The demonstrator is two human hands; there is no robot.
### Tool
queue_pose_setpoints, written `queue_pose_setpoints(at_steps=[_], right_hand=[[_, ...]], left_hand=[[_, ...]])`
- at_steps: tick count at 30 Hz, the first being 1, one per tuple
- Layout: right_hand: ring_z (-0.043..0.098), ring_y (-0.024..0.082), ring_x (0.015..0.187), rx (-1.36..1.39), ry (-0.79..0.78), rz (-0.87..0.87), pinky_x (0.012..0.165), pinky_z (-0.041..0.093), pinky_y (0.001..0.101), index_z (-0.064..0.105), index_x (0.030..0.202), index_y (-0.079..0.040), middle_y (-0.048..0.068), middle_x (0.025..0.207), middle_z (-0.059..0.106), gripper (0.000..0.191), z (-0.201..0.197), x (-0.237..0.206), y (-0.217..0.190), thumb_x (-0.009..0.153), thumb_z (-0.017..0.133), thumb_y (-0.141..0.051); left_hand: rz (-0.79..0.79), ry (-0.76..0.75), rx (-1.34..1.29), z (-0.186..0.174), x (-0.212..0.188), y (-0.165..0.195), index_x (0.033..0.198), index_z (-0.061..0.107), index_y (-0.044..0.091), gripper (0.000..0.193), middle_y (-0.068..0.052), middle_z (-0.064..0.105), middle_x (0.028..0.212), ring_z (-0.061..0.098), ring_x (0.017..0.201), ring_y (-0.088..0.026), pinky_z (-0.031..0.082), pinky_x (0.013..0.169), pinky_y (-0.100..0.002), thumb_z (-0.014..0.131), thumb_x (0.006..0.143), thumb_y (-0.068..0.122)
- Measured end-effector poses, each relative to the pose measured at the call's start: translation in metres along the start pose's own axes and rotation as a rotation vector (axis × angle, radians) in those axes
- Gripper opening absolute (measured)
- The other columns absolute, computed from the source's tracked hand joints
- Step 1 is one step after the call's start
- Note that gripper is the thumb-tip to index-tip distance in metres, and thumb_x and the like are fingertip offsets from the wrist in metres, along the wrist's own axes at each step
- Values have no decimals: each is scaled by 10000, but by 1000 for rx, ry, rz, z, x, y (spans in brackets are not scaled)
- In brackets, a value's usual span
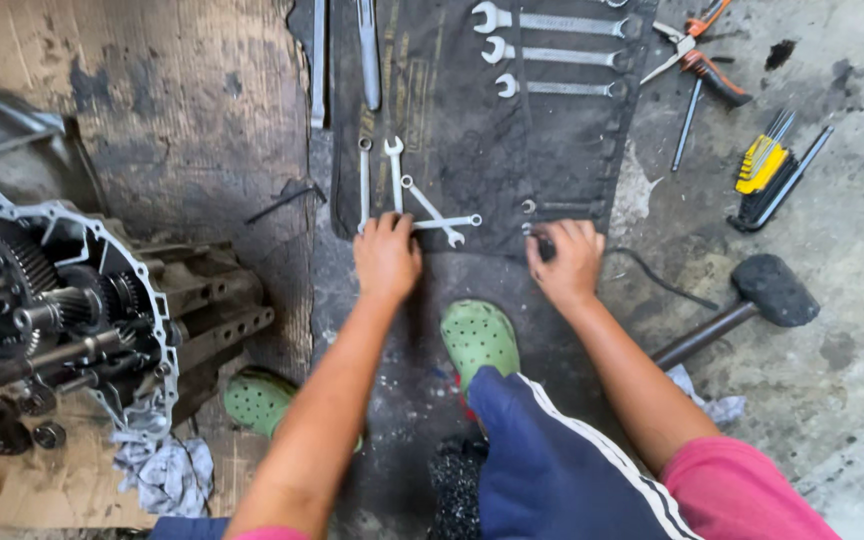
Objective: The person organizes a set of wrenches and hex keys on a black mat, then wipes their hands with a cloth. They handle a disassembled engine casing and small parts nearby, arranging tools in rows and placing them back into a holder.
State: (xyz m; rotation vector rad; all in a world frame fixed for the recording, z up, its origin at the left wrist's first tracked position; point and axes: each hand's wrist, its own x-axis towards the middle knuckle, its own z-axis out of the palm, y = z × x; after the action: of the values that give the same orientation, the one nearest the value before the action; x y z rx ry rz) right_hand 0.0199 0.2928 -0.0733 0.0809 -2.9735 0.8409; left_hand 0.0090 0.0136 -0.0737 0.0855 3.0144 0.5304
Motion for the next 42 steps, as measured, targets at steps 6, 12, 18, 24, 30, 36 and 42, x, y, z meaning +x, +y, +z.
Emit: queue_pose_setpoints(at_steps=[6, 12, 18, 24, 30, 36, 42], right_hand=[[551, 288, 1029, -31, -57, -195, 861, 413, 460, 752, 1211, -165, 51, 1014, 643, 384, 33, 23, -34, 831, 775, -214], [563, 264, 1020, -34, -80, -224, 859, 411, 440, 772, 1103, -209, 14, 984, 641, 260, 54, 59, -42, 844, 789, -184], [580, 267, 1015, 7, 88, -151, 861, 419, 442, 782, 1087, -178, 22, 999, 665, 263, 33, 65, -19, 827, 807, -203], [604, 281, 1061, -85, 231, 179, 941, 439, 431, 763, 1089, -153, 40, 1035, 681, 194, -9, 17, 50, 901, 785, -192], [601, 285, 1067, -127, 236, 221, 943, 433, 435, 758, 1113, -146, 53, 1060, 689, 221, -11, -12, 68, 897, 774, -188], [605, 291, 1098, -50, 251, 233, 988, 448, 428, 747, 1181, -124, 78, 1123, 696, 275, -5, 8, 53, 911, 762, -181], [610, 316, 1139, -28, 248, 232, 1012, 465, 431, 736, 1220, -95, 111, 1181, 684, 309, -8, 12, 59, 922, 767, -171]], left_hand=[[135, -238, 111, 6, 20, -19, 1011, 682, 139, 133, -88, 631, 1005, 644, 982, -321, 509, 783, -515, 649, 898, 200], [-69, -187, -283, 13, 32, -17, 1049, 725, 77, 214, -131, 744, 920, 714, 848, -355, 555, 729, -464, 737, 843, 133], [-410, -297, -1073, 42, 74, -7, 1190, 715, -1, 322, -85, 760, 889, 751, 773, -135, 594, 666, -262, 745, 870, 21], [-515, -302, -1253, 59, 89, 22, 1242, 674, -7, 297, -96, 774, 897, 748, 734, -122, 569, 595, -232, 667, 958, 76], [-622, -132, -1282, 79, 85, 49, 1171, 723, -44, 250, -101, 783, 885, 758, 717, -123, 569, 591, -237, 669, 958, 74], [-541, 5, -1063, 92, 72, 100, 1165, 750, -41, 271, -135, 807, 852, 786, 766, -216, 594, 738, -302, 678, 950, 108], [-298, 220, -606, 98, 60, 136, 1235, 700, -31, 420, -247, 735, 1163, 696, 1057, -412, 520, 956, -440, 727, 859, 153]])
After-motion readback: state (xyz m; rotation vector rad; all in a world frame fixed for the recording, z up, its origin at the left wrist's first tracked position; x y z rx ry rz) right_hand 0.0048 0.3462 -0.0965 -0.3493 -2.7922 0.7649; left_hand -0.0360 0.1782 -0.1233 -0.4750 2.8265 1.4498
